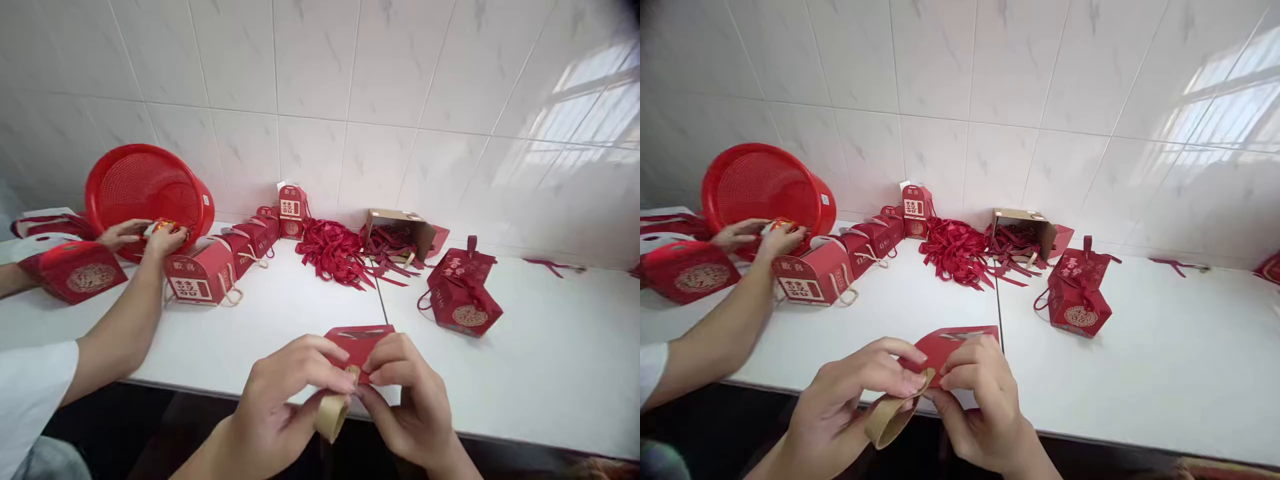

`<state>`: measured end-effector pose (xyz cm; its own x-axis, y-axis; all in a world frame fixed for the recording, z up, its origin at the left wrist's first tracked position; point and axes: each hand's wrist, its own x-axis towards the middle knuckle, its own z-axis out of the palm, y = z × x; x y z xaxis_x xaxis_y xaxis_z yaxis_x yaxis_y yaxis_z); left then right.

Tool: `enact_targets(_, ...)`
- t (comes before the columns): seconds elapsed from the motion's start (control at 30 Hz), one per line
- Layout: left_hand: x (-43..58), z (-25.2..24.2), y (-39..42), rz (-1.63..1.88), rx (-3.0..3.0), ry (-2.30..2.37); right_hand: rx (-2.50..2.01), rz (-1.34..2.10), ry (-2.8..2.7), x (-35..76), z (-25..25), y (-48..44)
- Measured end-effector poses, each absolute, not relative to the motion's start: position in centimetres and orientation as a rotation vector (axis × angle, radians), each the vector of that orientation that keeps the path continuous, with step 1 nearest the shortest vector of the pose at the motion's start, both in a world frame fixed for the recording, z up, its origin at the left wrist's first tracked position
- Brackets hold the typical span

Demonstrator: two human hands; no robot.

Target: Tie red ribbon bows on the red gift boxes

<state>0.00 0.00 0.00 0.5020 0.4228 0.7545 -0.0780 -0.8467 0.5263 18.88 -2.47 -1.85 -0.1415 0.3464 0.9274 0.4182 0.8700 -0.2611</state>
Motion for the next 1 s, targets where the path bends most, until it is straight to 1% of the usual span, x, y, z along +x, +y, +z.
enact_targets(0.13, 0.1, 0.1, 0.0, 1.297, 2.231, 0.311, -0.602, -0.072, -1.722, 18.8, -2.6, -2.6)
enact_targets(0.33, 0.3, -0.1, 0.2, 1.266, 2.186, 0.37, -0.621, -0.175, -1.687, 18.8, -3.0, -2.5)
enact_targets(0.77, 0.6, -0.6, 0.7, 1.318, 2.233, 0.238, -0.719, -0.03, -1.734, 18.7, -3.5, -2.5)
enact_targets(1.0, 0.6, -1.3, 0.7, 1.324, 2.219, 0.247, -0.87, 0.188, -1.701, 18.6, -3.4, -3.1)
